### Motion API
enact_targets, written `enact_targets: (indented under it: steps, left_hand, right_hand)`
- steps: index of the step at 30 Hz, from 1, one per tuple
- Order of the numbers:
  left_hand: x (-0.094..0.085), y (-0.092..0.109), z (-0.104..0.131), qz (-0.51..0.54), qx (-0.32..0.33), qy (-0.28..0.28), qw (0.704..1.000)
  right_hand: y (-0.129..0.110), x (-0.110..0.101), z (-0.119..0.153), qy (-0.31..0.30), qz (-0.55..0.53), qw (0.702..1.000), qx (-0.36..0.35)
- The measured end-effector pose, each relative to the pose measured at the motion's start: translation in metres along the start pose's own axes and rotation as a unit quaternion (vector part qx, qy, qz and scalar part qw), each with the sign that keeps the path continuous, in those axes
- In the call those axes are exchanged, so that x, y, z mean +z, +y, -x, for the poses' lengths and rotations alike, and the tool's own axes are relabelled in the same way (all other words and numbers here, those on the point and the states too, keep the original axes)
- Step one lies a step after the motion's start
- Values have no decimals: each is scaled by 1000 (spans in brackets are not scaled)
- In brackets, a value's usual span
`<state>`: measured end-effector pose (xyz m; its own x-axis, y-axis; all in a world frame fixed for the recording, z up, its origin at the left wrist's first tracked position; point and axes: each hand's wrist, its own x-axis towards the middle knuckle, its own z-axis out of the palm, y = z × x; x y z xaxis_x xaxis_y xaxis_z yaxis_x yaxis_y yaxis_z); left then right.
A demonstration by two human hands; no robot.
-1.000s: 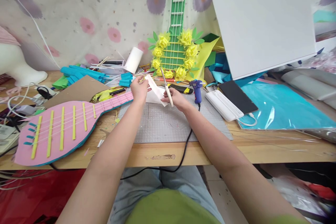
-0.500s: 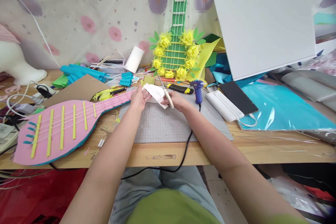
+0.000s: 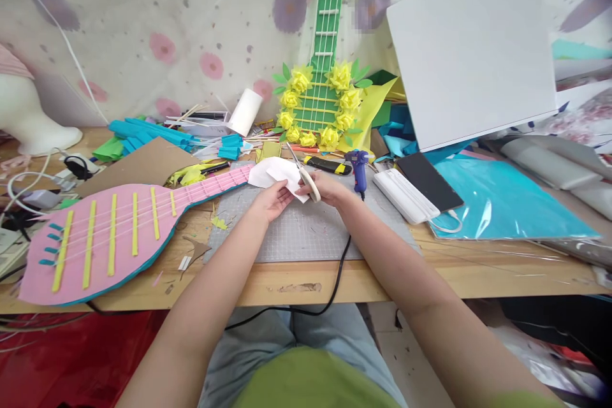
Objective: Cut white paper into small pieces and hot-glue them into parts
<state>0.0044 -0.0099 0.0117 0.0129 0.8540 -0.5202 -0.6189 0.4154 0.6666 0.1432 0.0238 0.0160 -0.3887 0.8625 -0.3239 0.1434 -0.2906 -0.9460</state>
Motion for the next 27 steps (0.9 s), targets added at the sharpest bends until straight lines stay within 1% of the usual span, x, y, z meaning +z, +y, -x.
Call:
enact_targets:
  steps: [3, 7, 11, 14, 16, 18, 20, 22, 24, 27]
  left_hand:
    - [2, -6, -6, -26, 43, 0, 999]
    - [1, -11, -6, -57, 104, 14, 993]
    - [0, -11, -4, -68, 164, 24, 984]
    - [-1, -10, -1, -61, 230, 32, 971]
    - [-3, -6, -1, -55, 274, 26, 960]
    - [-7, -2, -1, -43, 304, 25, 951]
    - [-11, 4, -2, -26, 325, 36, 945]
    - [-14, 9, -4, -5, 338, 50, 940]
    - [-16, 12, -5, 13, 345, 62, 937]
    - [-17, 15, -5, 32, 342, 69, 937]
  right_hand:
    - [-1, -2, 1, 0, 19, 1000, -6]
    - [-4, -5, 3, -12, 34, 999, -13]
    - [-6, -6, 5, -8, 44, 999, -6]
    - [-6, -9, 7, -16, 50, 999, -8]
    - [-6, -13, 8, -38, 54, 998, -23]
    - [-6, -18, 11, -62, 67, 994, -66]
    - [-6, -24, 16, -79, 109, 984, -120]
    - [-9, -31, 20, -101, 180, 966, -154]
    - [-12, -36, 24, -149, 252, 944, -150]
    - [-20, -40, 25, -236, 338, 904, -111]
